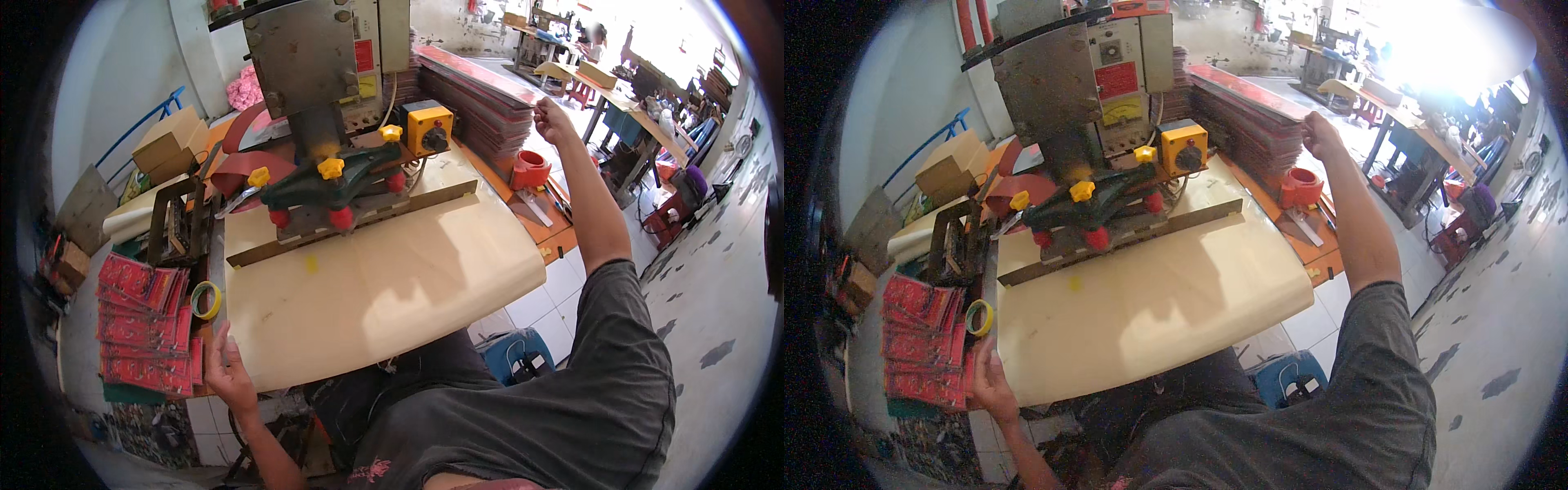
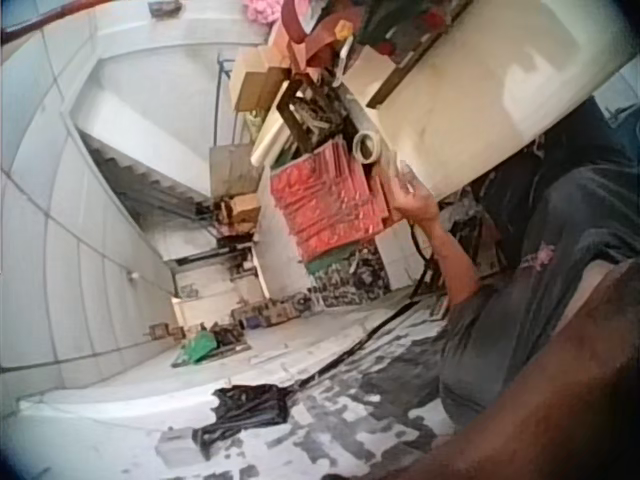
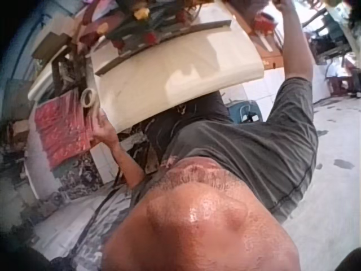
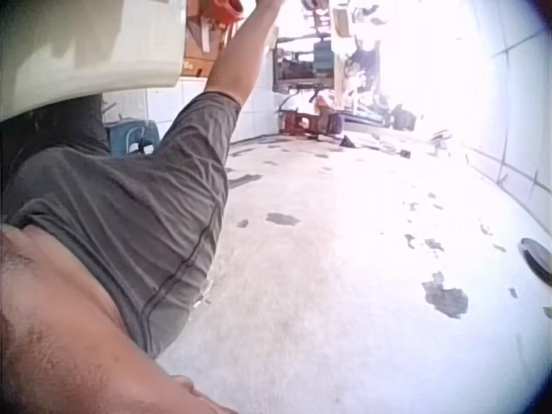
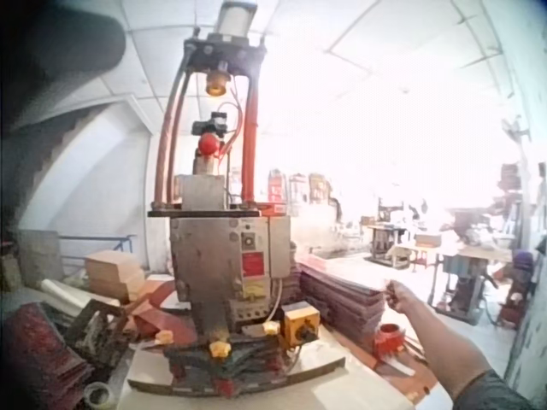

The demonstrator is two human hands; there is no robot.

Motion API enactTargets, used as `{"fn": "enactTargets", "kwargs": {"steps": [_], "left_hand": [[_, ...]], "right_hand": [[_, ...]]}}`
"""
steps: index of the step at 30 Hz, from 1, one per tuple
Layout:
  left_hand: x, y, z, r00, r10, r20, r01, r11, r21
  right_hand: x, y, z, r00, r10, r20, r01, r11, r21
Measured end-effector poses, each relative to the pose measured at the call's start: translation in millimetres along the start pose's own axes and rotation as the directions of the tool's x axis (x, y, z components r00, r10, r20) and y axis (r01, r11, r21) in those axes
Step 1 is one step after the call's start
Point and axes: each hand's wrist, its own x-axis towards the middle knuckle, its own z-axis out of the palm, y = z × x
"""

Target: The person aligns printed packaging sheets on a padded worktable, folds the edges of the sheets by hand, and stacks them.

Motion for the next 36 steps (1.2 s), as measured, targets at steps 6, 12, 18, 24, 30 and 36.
{"fn": "enactTargets", "kwargs": {"steps": [6,12,18,24,30,36], "left_hand": [[-22,9,18,0.994,-0.107,-0.019,0.099,0.96,-0.262],[-46,51,66,0.987,-0.072,0.142,0.137,0.836,-0.531],[-70,109,127,0.843,0.167,0.511,0.304,0.636,-0.71],[-77,120,150,0.748,0.044,0.663,0.629,0.275,-0.727],[-77,122,149,0.856,-0.222,0.467,0.516,0.308,-0.8],[-64,85,125,0.833,-0.428,0.35,0.435,0.116,-0.893]], "right_hand": [[-112,-10,-1,0.939,0.03,0.343,-0.106,0.973,0.206],[-267,54,6,0.943,-0.148,0.298,0.051,0.95,0.308],[-405,148,76,0.901,0.014,0.434,0.013,0.998,-0.059],[-479,210,122,0.879,0.105,0.464,-0.159,0.984,0.079],[-494,236,132,0.825,0.021,0.565,-0.063,0.996,0.055],[-444,242,115,0.451,-0.164,0.877,0.693,0.683,-0.229]]}}
